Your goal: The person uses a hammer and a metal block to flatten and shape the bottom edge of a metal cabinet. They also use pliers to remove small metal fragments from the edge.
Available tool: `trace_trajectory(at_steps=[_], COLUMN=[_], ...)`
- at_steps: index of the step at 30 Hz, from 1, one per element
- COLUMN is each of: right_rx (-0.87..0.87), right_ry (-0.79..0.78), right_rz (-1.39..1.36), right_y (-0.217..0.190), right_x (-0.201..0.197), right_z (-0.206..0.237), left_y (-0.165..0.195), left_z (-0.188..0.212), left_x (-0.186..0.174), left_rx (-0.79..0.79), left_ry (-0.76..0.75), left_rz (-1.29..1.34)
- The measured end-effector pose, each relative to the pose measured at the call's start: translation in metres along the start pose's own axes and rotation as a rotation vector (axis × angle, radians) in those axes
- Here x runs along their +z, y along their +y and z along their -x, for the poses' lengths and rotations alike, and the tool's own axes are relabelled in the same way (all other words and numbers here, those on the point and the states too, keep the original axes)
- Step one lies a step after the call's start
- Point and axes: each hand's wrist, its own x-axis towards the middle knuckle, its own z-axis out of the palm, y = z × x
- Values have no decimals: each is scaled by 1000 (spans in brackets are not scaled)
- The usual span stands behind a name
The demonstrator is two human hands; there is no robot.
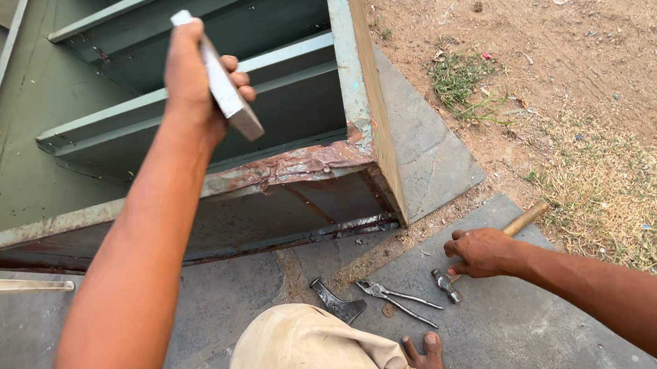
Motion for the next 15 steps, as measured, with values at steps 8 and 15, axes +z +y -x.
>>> trace_trajectory(at_steps=[8,15], right_rx=[1,-13], right_ry=[-35,-27], right_rz=[0,-16], right_y=[-3,1], right_x=[0,9], right_z=[2,-7], left_y=[-102,-115], left_z=[-81,-49], left_x=[70,88], left_rx=[-216,-471], left_ry=[-199,-548], left_rz=[-235,-215])
